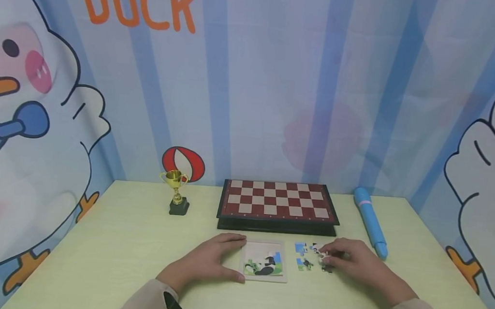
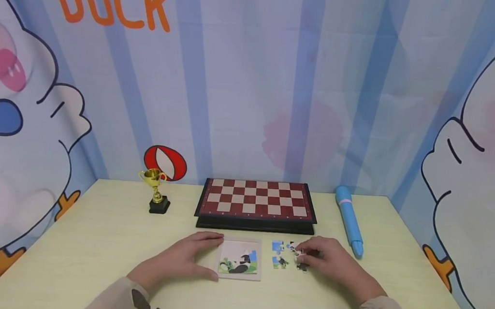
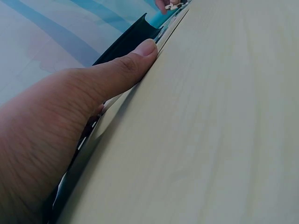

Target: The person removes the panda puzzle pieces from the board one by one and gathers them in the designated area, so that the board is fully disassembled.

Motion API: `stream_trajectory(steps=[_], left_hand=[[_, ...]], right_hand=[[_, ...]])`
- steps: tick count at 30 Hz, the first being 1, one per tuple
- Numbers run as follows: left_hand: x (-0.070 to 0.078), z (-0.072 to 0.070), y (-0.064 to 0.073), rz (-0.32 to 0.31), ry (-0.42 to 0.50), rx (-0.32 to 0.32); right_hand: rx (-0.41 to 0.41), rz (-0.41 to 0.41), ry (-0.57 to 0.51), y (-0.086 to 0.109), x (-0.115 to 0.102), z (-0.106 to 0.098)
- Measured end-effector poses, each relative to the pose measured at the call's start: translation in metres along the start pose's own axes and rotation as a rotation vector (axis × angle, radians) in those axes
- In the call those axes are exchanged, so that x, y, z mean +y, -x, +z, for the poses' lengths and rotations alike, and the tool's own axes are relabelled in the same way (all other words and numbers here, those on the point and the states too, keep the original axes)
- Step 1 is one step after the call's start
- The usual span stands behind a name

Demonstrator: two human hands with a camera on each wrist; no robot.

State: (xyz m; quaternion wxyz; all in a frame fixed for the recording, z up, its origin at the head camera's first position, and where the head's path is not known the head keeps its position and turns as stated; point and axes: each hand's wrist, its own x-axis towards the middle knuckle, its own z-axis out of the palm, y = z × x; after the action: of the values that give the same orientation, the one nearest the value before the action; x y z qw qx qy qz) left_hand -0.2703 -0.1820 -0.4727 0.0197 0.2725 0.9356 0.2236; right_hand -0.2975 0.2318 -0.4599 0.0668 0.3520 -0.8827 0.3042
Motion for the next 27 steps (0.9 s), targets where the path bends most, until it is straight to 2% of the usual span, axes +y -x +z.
stream_trajectory(steps=[6, 11, 17, 27], left_hand=[[0.0007, -0.0007, 0.0004, -0.002, 0.002, -0.002], [0.0006, -0.0009, -0.0002, -0.006, 0.007, -0.005], [0.0002, 0.0001, 0.0003, -0.015, 0.01, -0.004], [0.0002, -0.0004, 0.0002, 0.006, -0.003, 0.008]], right_hand=[[-0.03, 0.026, 0.035, -0.0006, -0.0011, 0.0007], [-0.024, 0.025, 0.068, -0.0016, -0.0027, 0.0026], [-0.036, 0.062, 0.082, -0.0029, -0.0057, 0.0025], [-0.041, 0.073, 0.092, -0.0044, -0.007, 0.0022]])
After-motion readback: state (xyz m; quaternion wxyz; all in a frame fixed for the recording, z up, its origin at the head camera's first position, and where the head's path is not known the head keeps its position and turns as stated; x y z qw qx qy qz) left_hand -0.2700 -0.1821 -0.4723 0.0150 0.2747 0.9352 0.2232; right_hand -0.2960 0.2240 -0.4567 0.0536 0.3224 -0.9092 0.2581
